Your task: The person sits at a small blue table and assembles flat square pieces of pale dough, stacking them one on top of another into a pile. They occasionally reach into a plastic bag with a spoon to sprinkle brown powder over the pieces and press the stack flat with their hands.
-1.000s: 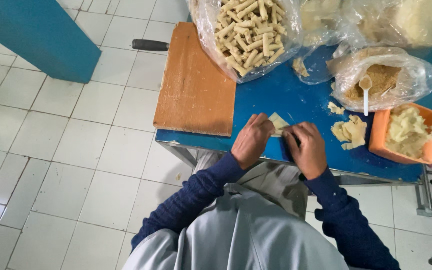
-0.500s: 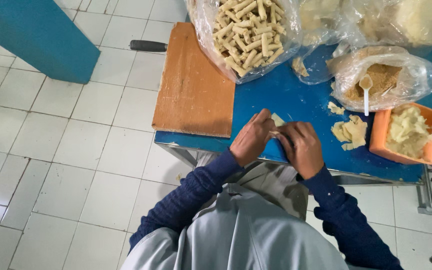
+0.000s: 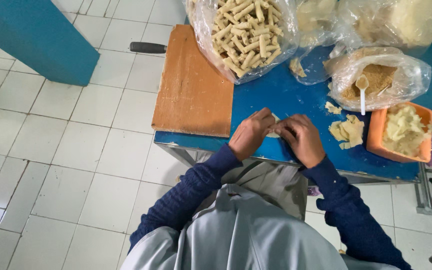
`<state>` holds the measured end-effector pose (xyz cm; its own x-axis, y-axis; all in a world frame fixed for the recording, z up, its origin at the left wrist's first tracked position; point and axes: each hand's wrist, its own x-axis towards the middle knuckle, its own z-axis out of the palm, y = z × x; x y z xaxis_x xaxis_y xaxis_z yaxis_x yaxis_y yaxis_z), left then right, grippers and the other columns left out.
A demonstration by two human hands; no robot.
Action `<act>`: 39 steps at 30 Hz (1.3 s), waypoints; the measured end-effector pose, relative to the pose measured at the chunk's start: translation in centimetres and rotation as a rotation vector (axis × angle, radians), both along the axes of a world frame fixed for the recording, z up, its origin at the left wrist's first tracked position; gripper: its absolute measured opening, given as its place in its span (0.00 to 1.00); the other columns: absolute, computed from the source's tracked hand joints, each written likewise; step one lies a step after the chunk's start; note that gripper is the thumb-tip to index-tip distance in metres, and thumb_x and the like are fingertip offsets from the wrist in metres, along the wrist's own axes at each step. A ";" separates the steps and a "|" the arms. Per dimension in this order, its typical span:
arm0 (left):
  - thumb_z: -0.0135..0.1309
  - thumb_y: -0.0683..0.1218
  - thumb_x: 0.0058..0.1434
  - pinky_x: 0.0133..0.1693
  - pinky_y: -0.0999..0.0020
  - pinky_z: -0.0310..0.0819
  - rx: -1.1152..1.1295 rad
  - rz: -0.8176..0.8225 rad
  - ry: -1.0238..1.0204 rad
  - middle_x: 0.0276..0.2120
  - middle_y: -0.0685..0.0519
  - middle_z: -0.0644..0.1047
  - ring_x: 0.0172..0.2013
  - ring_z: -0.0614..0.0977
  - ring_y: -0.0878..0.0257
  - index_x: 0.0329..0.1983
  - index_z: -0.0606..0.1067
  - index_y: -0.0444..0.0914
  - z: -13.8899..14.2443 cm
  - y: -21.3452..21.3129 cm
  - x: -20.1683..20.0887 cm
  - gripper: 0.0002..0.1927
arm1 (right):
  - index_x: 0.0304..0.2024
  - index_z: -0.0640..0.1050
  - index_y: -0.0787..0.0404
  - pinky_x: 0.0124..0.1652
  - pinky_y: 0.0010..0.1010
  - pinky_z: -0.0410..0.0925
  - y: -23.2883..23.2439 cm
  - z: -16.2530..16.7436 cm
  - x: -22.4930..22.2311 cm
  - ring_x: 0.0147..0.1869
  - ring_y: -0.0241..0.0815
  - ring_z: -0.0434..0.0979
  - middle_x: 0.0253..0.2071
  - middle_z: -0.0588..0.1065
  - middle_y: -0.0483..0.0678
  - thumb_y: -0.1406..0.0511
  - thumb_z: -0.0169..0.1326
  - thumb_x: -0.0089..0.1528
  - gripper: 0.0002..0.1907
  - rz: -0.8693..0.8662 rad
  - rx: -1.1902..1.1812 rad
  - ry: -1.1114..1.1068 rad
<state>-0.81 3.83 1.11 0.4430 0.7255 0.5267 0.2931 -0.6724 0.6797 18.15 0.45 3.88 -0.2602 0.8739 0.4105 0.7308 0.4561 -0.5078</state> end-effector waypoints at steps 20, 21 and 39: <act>0.55 0.36 0.60 0.46 0.51 0.70 0.015 0.091 0.015 0.42 0.44 0.69 0.46 0.75 0.44 0.39 0.72 0.36 0.9 -0.6 0.2 0.06 | 0.48 0.80 0.65 0.50 0.42 0.70 -1.6 -1.6 -0.4 0.53 0.54 0.74 0.48 0.75 0.52 0.72 0.58 0.60 0.13 -0.124 0.234 -0.240; 0.54 0.35 0.61 0.46 0.52 0.70 0.016 0.104 0.015 0.43 0.44 0.69 0.46 0.75 0.44 0.39 0.72 0.36 0.9 -0.6 0.2 0.06 | 0.50 0.79 0.66 0.51 0.41 0.70 -1.9 -1.6 -0.4 0.54 0.54 0.74 0.50 0.76 0.52 0.73 0.57 0.59 0.15 -0.120 0.242 -0.252; 0.63 0.37 0.52 0.49 0.50 0.68 -0.002 0.280 0.023 0.46 0.41 0.65 0.48 0.71 0.41 0.46 0.68 0.31 0.1 -2.2 0.1 0.20 | 0.61 0.79 0.54 0.52 0.42 0.65 1.5 0.2 0.4 0.52 0.56 0.68 0.52 0.74 0.51 0.71 0.61 0.57 0.28 0.013 0.099 -0.147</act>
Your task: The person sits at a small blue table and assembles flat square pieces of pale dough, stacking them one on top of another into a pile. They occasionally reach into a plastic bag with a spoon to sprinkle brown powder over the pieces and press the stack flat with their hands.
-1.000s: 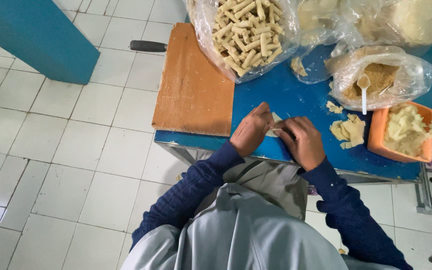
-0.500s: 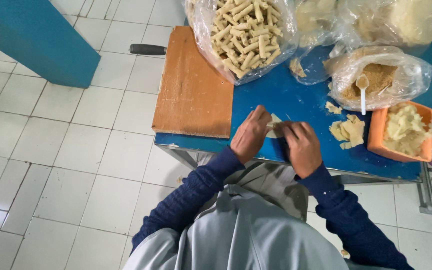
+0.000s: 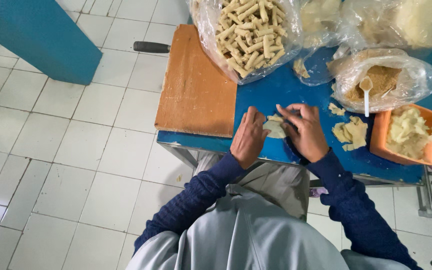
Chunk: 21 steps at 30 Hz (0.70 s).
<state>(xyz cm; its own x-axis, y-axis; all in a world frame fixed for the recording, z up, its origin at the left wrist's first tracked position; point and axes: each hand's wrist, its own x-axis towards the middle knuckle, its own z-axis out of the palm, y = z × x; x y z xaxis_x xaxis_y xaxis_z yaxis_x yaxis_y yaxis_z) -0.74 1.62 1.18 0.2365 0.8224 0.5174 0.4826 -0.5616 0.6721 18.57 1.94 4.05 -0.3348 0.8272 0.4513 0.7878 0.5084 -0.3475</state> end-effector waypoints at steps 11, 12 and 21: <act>0.62 0.39 0.55 0.48 0.50 0.68 -0.049 0.031 0.055 0.44 0.41 0.65 0.46 0.71 0.42 0.41 0.69 0.31 0.1 -0.3 0.0 0.15 | 0.61 0.77 0.58 0.42 0.28 0.72 2.4 0.4 1.2 0.41 0.35 0.79 0.41 0.81 0.48 0.66 0.58 0.64 0.21 -0.093 -0.449 0.350; 0.62 0.40 0.55 0.48 0.50 0.68 -0.056 0.039 0.067 0.44 0.41 0.65 0.46 0.71 0.43 0.40 0.70 0.31 0.2 -0.3 0.1 0.15 | 0.61 0.77 0.60 0.42 0.28 0.71 3.1 0.8 1.5 0.41 0.35 0.79 0.40 0.82 0.48 0.66 0.57 0.66 0.20 -0.089 -0.502 0.354; 0.57 0.38 0.58 0.42 0.48 0.69 0.026 0.008 -0.021 0.35 0.43 0.72 0.41 0.74 0.41 0.36 0.69 0.35 0.1 0.0 0.4 0.08 | 0.69 0.71 0.69 0.65 0.31 0.71 5.4 6.3 3.3 0.67 0.40 0.77 0.65 0.75 0.51 0.65 0.48 0.78 0.19 0.178 -0.136 0.802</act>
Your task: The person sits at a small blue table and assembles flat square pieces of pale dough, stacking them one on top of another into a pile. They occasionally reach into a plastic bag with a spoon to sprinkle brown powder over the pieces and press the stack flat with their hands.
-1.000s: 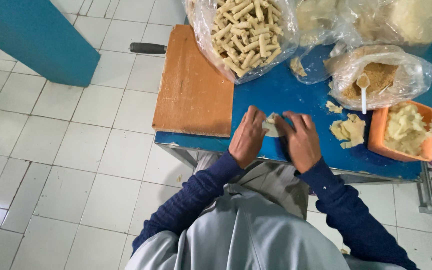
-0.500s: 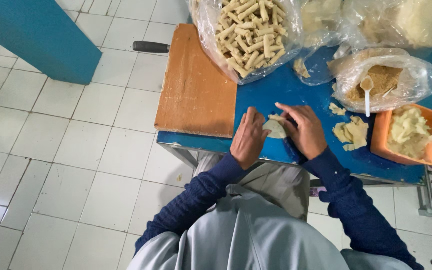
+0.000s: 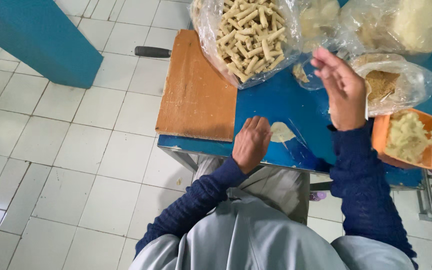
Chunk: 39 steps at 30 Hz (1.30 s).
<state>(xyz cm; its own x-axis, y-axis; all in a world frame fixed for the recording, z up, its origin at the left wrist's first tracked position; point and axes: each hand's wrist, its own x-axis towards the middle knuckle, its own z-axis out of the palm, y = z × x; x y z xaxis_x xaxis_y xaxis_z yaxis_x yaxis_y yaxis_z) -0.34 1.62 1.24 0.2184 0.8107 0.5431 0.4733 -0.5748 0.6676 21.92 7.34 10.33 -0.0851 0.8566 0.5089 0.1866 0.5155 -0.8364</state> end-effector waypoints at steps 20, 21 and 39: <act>0.51 0.34 0.59 0.41 0.51 0.75 -0.122 -0.048 -0.135 0.40 0.43 0.80 0.40 0.81 0.42 0.50 0.71 0.38 -0.5 -0.8 0.2 0.16 | 0.55 0.78 0.59 0.43 0.47 0.71 -5.5 -6.9 9.2 0.46 0.58 0.79 0.46 0.74 0.56 0.66 0.63 0.64 0.17 -0.876 0.053 -1.171; 0.51 0.34 0.59 0.42 0.50 0.75 -0.107 -0.037 -0.117 0.40 0.43 0.80 0.41 0.81 0.42 0.50 0.71 0.37 -0.4 -0.9 0.0 0.16 | 0.54 0.79 0.59 0.43 0.46 0.71 -5.4 -6.9 9.4 0.46 0.58 0.79 0.46 0.75 0.56 0.65 0.63 0.65 0.16 -0.886 0.056 -1.171; 0.50 0.32 0.59 0.48 0.51 0.73 -0.063 -0.014 -0.083 0.44 0.40 0.77 0.46 0.78 0.41 0.52 0.71 0.34 1.3 -2.1 -1.0 0.17 | 0.43 0.84 0.57 0.48 0.41 0.72 -6.4 -7.2 11.3 0.45 0.52 0.80 0.41 0.79 0.51 0.68 0.59 0.66 0.05 -0.913 0.130 -1.062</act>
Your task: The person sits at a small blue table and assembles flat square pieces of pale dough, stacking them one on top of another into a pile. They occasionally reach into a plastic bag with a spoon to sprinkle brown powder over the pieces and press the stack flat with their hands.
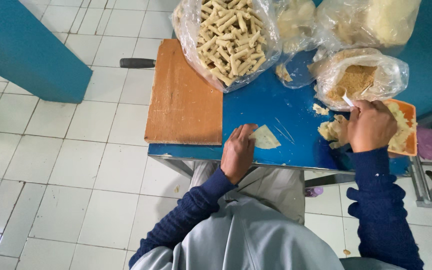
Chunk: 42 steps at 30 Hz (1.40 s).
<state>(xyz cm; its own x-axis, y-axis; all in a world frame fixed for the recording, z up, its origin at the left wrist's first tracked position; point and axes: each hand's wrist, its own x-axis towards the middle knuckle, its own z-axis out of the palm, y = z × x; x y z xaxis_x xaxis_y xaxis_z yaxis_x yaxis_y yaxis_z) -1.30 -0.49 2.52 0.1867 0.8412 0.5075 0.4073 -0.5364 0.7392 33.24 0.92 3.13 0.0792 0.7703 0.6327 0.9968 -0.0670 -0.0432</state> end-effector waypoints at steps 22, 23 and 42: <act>0.50 0.33 0.60 0.44 0.52 0.73 -0.020 0.014 -0.039 0.41 0.43 0.76 0.42 0.78 0.43 0.51 0.70 0.34 -0.7 -0.2 -0.4 0.16 | 0.52 0.83 0.62 0.42 0.32 0.69 -4.6 3.9 0.0 0.37 0.42 0.80 0.37 0.79 0.55 0.67 0.58 0.72 0.08 0.163 -0.115 0.482; 0.50 0.33 0.60 0.45 0.52 0.73 -0.003 0.013 -0.050 0.44 0.43 0.77 0.43 0.78 0.42 0.49 0.70 0.34 -0.8 -0.1 -0.3 0.14 | 0.53 0.83 0.62 0.40 0.32 0.68 -5.2 4.2 -1.2 0.36 0.42 0.78 0.36 0.79 0.54 0.67 0.58 0.71 0.09 0.167 -0.162 0.540; 0.54 0.33 0.61 0.38 0.59 0.74 -0.076 -0.060 -0.158 0.36 0.46 0.75 0.33 0.78 0.52 0.54 0.71 0.35 -0.6 0.3 -0.3 0.18 | 0.47 0.82 0.59 0.47 0.43 0.67 -7.4 2.0 -12.9 0.48 0.52 0.75 0.44 0.75 0.48 0.75 0.60 0.59 0.14 0.519 -0.055 0.082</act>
<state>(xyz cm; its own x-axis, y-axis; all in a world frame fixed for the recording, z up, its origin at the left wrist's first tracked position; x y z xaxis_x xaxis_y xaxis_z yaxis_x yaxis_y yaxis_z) -1.64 -0.22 1.97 0.1610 0.8681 0.4695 0.2521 -0.4961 0.8309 20.37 -6.47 5.15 -0.2737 0.7531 0.5983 0.8930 0.4300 -0.1327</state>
